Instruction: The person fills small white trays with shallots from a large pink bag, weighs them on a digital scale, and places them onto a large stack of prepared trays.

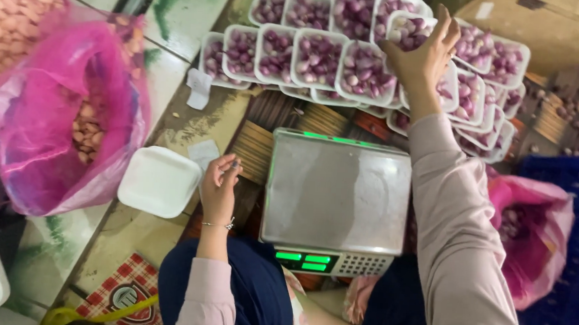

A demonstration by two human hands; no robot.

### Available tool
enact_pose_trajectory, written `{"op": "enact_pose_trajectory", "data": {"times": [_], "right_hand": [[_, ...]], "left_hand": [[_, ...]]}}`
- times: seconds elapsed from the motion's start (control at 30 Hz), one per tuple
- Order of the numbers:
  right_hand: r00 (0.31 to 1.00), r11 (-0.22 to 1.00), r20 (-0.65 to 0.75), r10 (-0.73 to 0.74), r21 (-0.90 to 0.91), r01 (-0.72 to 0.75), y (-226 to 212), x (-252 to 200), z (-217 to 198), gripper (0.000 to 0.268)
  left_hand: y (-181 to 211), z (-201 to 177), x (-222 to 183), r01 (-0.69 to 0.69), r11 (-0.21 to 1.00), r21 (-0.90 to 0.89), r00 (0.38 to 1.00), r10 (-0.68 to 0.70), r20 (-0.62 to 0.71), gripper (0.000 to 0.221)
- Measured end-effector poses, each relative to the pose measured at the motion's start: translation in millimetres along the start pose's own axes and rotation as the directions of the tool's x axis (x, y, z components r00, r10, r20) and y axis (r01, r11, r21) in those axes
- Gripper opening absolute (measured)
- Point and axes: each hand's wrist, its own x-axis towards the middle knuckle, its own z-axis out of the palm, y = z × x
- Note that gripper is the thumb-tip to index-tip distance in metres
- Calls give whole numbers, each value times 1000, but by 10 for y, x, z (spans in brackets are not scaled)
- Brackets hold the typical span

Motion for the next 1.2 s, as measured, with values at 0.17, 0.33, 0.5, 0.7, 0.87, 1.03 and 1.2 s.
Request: {"op": "enact_pose_trajectory", "data": {"times": [0.17, 0.33, 0.5, 0.7, 0.87, 1.03, 1.2], "right_hand": [[992, 970, 94, 80, -238, -55, -122, 110, 103, 119], [954, 948, 244, 173, -305, -94, -313, -9, -183, 115], [958, 942, -156, -240, 202, 269, -79, -378, -457, 78], [744, 748, -304, -595, 128, 651, 470, -1770, -1633, 57], [928, 958, -243, -281, -137, 254, 2109, -2351, -2342, 27], [888, 937, 432, 159, -348, 2, 3559, -2697, -1782, 48], [796, 857, 492, 351, -513, -61, 4023, -2587, -849, 138]], "left_hand": [[-236, 41, 115, -145, 989, -11, 989, 145, -13, 35], [-10, 45, -8, -90, 993, 78, 995, 87, 44, 36], [178, -199, 69, -690, 527, 496, 600, 800, -14, 28], [374, -1284, 60, 165, 441, 882, 959, 139, -249, 143], [132, -1398, 152, 190, 216, 958, 976, 68, -208, 153], [66, -1365, 146, 81, 142, 987, 990, 100, -96, 146], [317, -1241, -172, 67, 155, 986, 962, 251, -105, 142]]}}
